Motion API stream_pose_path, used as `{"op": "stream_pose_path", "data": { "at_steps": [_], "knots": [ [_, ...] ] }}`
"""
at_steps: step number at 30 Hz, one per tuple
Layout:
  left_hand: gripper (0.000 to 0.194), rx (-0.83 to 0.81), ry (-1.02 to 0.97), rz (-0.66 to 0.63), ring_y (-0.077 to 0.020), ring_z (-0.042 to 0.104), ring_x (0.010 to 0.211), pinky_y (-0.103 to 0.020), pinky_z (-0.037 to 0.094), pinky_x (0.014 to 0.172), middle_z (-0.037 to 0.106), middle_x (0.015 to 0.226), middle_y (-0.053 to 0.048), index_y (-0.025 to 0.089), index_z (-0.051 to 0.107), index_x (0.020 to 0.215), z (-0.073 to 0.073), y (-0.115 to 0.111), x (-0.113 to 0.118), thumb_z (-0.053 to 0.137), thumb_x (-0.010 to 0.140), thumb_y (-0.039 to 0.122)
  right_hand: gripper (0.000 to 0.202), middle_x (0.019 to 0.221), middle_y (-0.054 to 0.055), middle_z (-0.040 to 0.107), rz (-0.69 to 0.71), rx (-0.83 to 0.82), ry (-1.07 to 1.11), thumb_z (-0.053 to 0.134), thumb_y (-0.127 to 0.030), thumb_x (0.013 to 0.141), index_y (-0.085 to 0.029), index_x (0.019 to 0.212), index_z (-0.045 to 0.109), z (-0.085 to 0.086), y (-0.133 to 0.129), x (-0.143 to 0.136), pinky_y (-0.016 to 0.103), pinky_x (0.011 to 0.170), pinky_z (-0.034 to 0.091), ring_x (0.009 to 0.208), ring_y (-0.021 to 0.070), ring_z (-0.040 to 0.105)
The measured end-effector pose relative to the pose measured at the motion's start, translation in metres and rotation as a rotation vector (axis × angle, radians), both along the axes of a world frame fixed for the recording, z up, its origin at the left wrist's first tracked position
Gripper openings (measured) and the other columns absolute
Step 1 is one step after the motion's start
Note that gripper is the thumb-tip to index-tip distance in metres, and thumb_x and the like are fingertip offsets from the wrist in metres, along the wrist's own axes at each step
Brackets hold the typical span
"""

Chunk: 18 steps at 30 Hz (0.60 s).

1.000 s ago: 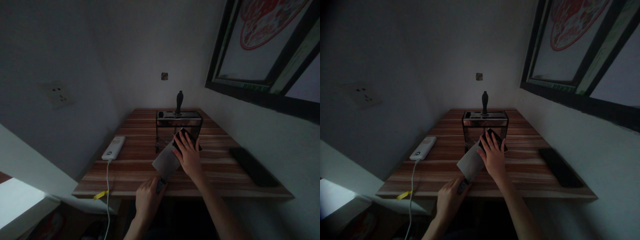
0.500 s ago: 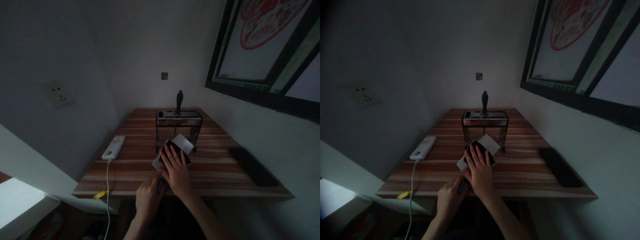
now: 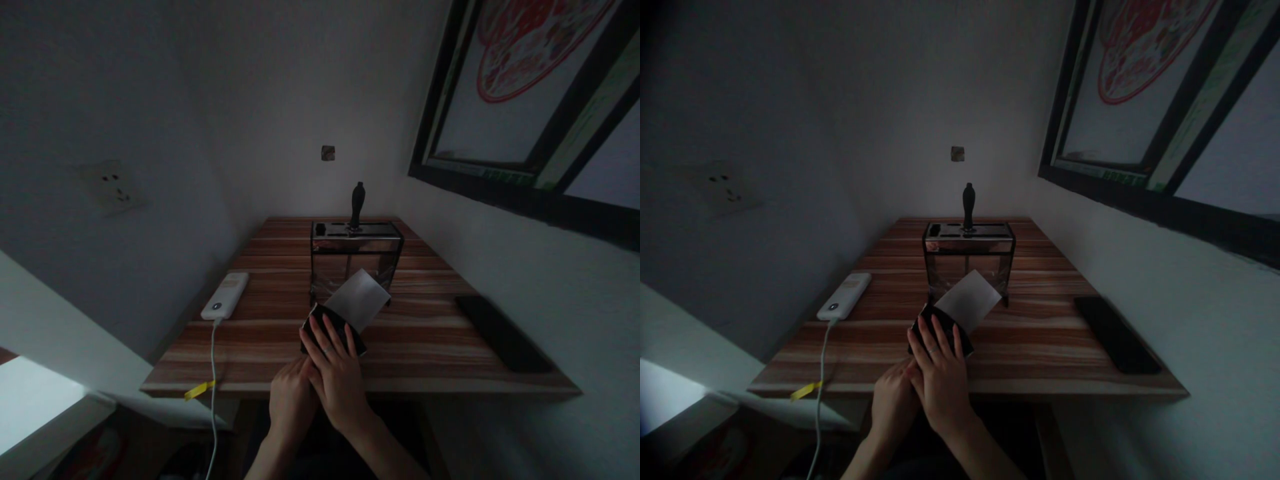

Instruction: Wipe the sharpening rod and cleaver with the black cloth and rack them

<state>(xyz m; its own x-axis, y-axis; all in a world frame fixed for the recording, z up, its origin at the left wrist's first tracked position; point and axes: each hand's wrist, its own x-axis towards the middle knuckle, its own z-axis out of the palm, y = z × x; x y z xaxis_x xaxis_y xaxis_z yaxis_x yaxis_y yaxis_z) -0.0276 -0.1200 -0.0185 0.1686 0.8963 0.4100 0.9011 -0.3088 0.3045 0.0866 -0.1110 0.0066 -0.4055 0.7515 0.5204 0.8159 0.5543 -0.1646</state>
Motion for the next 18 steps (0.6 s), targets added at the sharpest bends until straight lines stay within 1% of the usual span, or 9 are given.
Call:
{"op": "stream_pose_path", "data": {
  "at_steps": [9,14,18],
  "knots": [
    [0.024,-0.030,-0.001,0.008,-0.0179,0.061,0.067,-0.026,0.043,0.062,0.066,0.072,-0.005,0.019,0.059,0.077,-0.0009,0.0001,0.0001,0.039,0.073,0.007,0.053,0.143,-0.001,0.024,0.018,0.015,-0.003,0.039,-0.031,0.088,-0.028,0.137,0.019,0.0022,0.0014,0.0032,0.049,0.106,0.012,0.132,0.0228,0.018],
    [0.023,-0.013,-0.008,0.015,-0.0173,0.061,0.067,-0.026,0.043,0.062,0.066,0.072,-0.004,0.019,0.059,0.075,-0.0006,0.0004,0.0007,0.040,0.072,0.007,0.053,0.143,-0.001,0.024,0.024,0.033,-0.030,0.039,-0.034,0.088,-0.029,0.137,0.020,0.0027,0.0045,0.0068,0.048,0.106,0.012,0.132,0.0227,0.019],
    [0.021,0.014,0.002,0.021,-0.0167,0.061,0.068,-0.025,0.043,0.062,0.066,0.075,-0.004,0.020,0.059,0.077,-0.0004,-0.0002,0.0008,0.043,0.072,0.007,0.053,0.144,-0.002,0.022,0.025,0.038,-0.054,0.038,-0.036,0.089,-0.029,0.137,0.018,0.0042,0.0075,0.0093,0.048,0.106,0.011,0.132,0.0223,0.017]
  ]
}}
